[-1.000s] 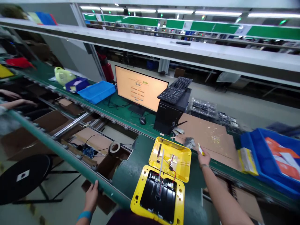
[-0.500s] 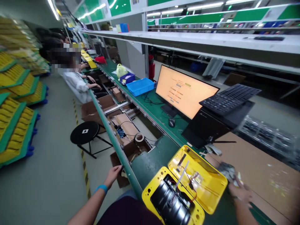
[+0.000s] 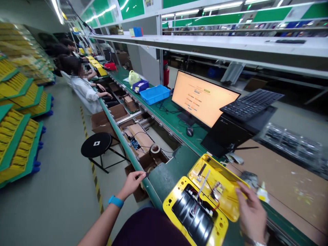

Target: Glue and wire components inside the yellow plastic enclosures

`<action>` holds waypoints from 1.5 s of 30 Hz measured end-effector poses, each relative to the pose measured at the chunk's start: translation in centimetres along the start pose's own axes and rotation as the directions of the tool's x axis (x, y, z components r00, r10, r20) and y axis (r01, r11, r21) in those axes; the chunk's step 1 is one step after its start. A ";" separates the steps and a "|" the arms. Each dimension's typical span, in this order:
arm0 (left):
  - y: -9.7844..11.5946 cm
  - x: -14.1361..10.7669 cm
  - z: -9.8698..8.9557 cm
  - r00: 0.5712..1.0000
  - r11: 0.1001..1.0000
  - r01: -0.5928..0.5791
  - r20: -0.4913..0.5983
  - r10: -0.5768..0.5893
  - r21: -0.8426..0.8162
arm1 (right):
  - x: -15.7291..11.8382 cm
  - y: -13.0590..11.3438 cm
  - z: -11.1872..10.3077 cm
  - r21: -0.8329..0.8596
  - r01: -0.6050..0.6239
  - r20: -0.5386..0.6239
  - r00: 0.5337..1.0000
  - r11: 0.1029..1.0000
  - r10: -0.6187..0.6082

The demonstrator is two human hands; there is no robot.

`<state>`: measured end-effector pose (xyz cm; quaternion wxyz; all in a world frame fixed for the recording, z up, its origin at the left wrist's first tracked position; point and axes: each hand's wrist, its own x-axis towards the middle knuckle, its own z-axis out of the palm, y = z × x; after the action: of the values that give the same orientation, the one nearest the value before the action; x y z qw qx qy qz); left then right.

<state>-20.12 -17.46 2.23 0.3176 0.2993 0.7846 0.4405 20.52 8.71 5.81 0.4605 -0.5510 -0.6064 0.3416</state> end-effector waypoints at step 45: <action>17.8 -6.4 1.9 0.920 0.931 -0.344 0.154 0.361 -0.125 | -10.0 -18.2 9.2 0.451 -0.359 0.751 0.648 0.818 -0.130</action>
<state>-11.31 -13.61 18.66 0.3146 0.4576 0.6649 0.4996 5.12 -3.20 17.60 0.2835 -0.2361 -0.5741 0.7309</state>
